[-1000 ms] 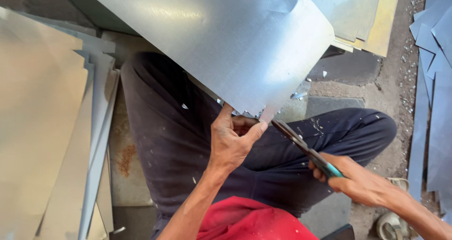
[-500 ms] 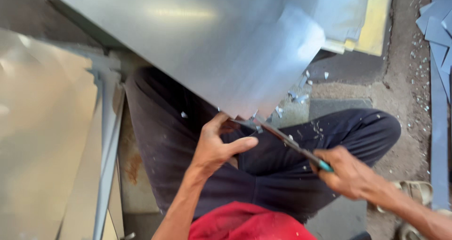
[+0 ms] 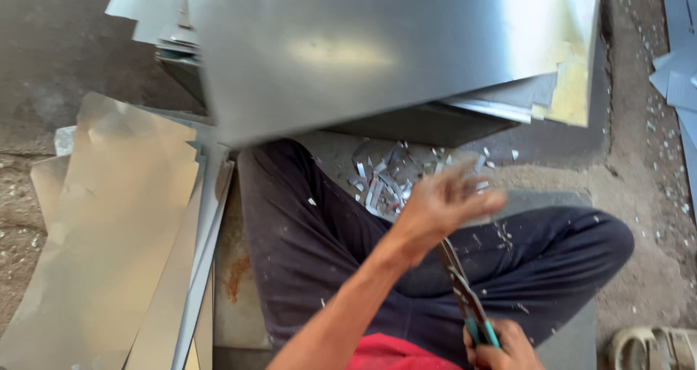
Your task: The person sits on the floor and uses a pair of snips to cut off small corner pieces and trim edges from several large metal sheets, one by one.
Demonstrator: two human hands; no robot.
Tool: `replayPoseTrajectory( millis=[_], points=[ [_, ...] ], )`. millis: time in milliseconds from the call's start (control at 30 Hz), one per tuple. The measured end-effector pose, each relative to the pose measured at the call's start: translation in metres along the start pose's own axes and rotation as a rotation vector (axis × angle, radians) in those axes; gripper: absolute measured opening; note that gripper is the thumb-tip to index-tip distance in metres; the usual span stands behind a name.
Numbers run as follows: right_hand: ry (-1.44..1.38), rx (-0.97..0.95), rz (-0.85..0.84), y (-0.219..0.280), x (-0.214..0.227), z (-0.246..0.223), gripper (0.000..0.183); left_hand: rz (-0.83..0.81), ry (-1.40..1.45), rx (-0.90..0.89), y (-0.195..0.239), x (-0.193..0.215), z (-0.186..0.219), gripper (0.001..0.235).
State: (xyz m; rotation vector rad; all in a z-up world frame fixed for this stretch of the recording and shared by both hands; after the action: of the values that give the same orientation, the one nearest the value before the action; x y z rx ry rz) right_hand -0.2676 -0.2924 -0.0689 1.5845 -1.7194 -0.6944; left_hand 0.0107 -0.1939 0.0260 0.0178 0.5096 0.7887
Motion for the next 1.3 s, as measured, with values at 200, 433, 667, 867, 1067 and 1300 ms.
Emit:
replayPoseTrajectory(
  millis=[200, 433, 667, 867, 1067, 1300],
  points=[
    [-0.091, 0.068, 0.228, 0.021, -0.021, -0.035, 0.017, 0.526, 0.559, -0.174, 0.061, 0.127, -0.012, 0.051],
    [-0.151, 0.058, -0.172, -0.017, -0.108, -0.145, 0.040, 0.795, -0.010, -0.204, 0.105, 0.203, 0.043, 0.016],
    [0.055, 0.097, -0.185, -0.046, -0.153, -0.201, 0.043, 0.723, 0.260, -0.169, 0.120, 0.177, 0.003, 0.014],
    [0.183, 0.142, -0.154, -0.047, -0.156, -0.215, 0.036, 0.720, 0.199, -0.153, 0.120, 0.184, 0.001, 0.014],
    [0.271, 0.125, -0.077, -0.053, -0.148, -0.207, 0.024, 0.731, -0.085, -0.066, 0.114, 0.196, 0.010, 0.015],
    [0.366, 0.188, -0.064, -0.052, -0.129, -0.191, 0.021, 0.911, -0.242, -0.237, 0.074, 0.203, 0.019, 0.065]
  ],
)
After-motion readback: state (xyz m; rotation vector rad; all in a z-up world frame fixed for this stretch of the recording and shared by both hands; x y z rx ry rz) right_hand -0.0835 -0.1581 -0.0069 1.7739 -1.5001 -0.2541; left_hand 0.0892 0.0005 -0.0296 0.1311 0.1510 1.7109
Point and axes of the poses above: each hand's wrist, its own y-axis away from the middle knuckle, its own x-axis out of the back of the hand, z = x × y, the point moved 7 cm from there along -y, towards the middle knuckle, and after that the axes turned 12 degrees about -y, right-handed, at the moved point
